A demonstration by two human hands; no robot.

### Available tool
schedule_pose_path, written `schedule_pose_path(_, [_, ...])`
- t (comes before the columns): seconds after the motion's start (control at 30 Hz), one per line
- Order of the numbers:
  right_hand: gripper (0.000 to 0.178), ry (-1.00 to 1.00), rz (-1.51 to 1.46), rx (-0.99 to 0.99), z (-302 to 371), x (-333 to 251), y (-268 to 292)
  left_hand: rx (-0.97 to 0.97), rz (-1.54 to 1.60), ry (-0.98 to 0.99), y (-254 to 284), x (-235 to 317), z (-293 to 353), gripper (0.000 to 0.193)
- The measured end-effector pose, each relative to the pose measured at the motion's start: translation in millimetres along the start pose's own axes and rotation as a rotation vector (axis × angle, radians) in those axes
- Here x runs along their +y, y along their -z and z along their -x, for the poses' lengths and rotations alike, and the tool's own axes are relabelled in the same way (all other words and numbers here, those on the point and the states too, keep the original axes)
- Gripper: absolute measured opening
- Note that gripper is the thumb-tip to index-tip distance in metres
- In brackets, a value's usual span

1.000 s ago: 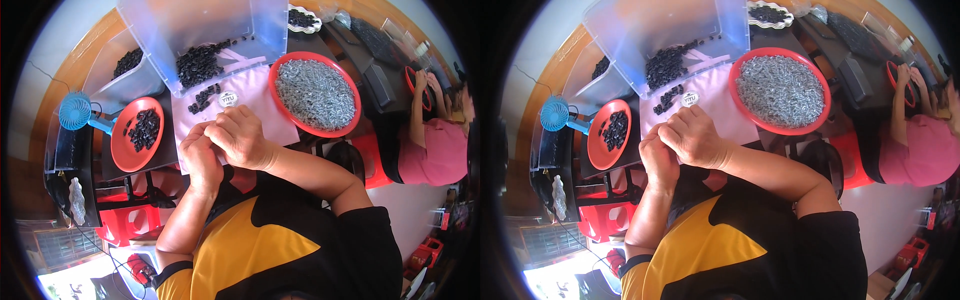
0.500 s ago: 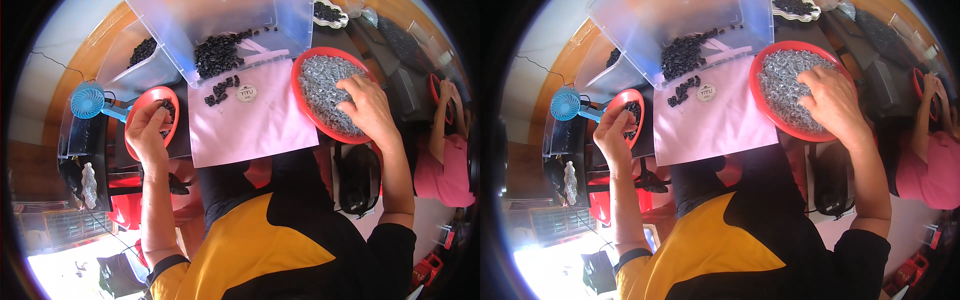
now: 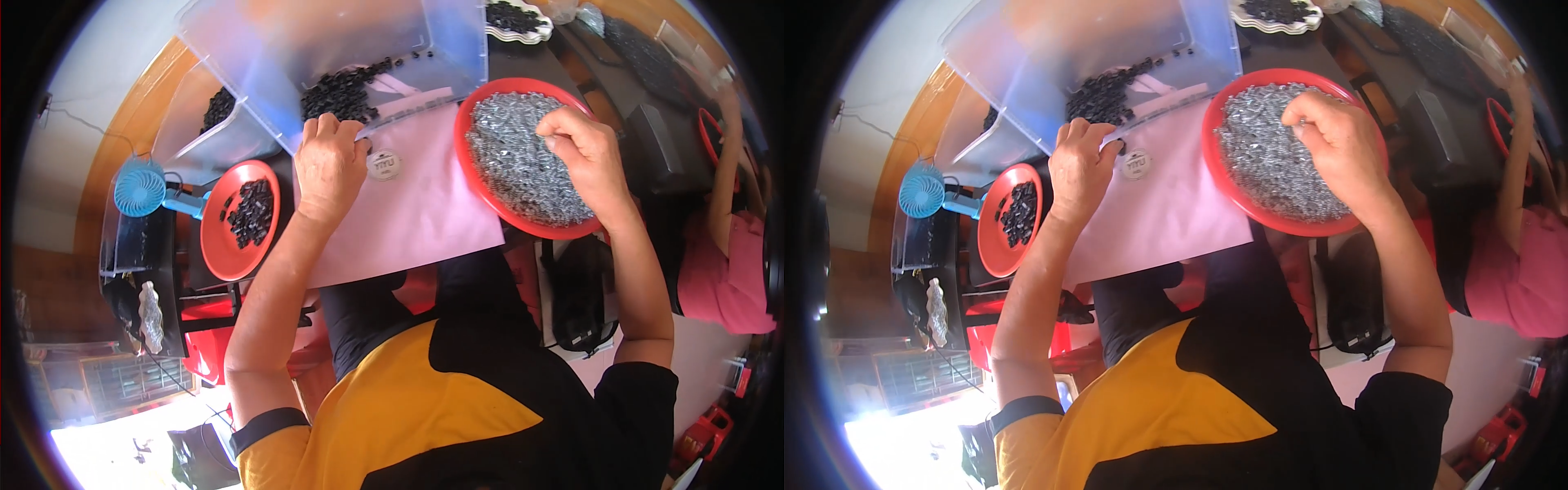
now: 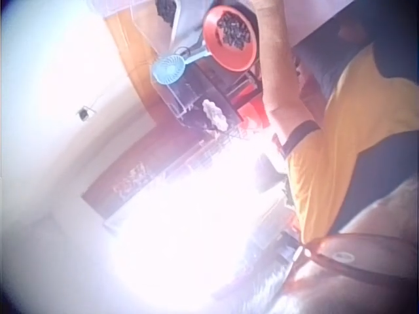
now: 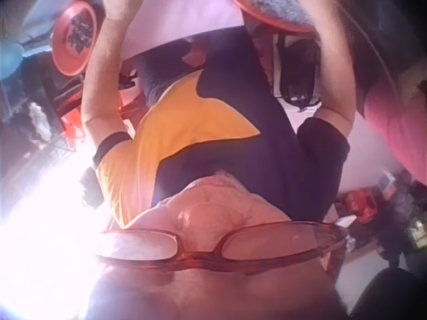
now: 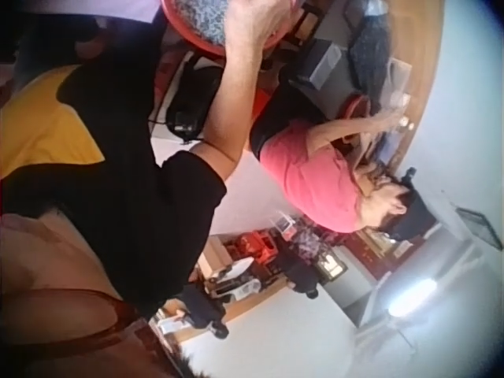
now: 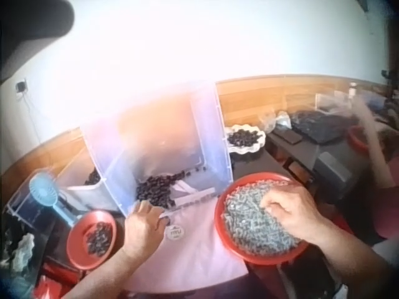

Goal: The person assembles cord locks by taking small metal springs from a tray and inserting them into plastic stopper pieces by hand.

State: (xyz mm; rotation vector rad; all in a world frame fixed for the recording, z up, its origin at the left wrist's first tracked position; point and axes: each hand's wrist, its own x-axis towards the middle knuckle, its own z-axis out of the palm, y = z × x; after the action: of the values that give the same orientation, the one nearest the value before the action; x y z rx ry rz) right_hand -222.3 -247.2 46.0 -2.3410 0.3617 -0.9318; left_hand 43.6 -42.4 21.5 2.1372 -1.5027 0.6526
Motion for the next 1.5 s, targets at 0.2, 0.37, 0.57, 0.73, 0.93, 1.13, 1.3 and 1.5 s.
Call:
schedule_pose_path(0.2, [0.011,-0.231,-0.286,0.040,6.5,21.6,8.6,-0.107,0.000,-0.063,-16.5,-8.2,-12.6,0.010])
schedule_pose_path(0.37, [0.010,-0.335,-0.598,0.049,5.8,22.5,15.3,-0.085,-0.012,-0.057,-22.3,-7.2,-11.0,0.008])
schedule_pose_path(0.57, [0.013,-0.341,-0.679,0.044,5.2,17.7,20.9,-0.091,0.188,-0.169,-6.1,15.7,-4.2,0.010])
schedule_pose_path(0.73, [0.014,-0.348,-0.670,0.040,5.4,14.1,18.9,-0.207,0.154,-0.216,10.7,30.8,11.8,0.013])
schedule_pose_path(0.93, [0.013,-0.364,-0.740,-0.022,6.8,-11.0,5.8,-0.109,0.326,-0.101,31.3,52.3,22.1,0.012])
schedule_pose_path(1.13, [0.012,-0.181,-0.794,-0.163,34.0,-77.3,-51.6,-0.294,1.192,0.560,60.6,102.9,61.8,0.016])
schedule_pose_path(1.3, [0.011,-0.300,-0.954,-0.167,35.7,-90.9,-94.1,-0.171,1.086,0.481,63.1,103.7,78.1,0.007])
schedule_pose_path(1.5, [0.011,-0.407,-1.038,-0.224,28.1,-95.0,-110.2,-0.010,0.899,0.370,49.2,90.0,91.0,0.005])
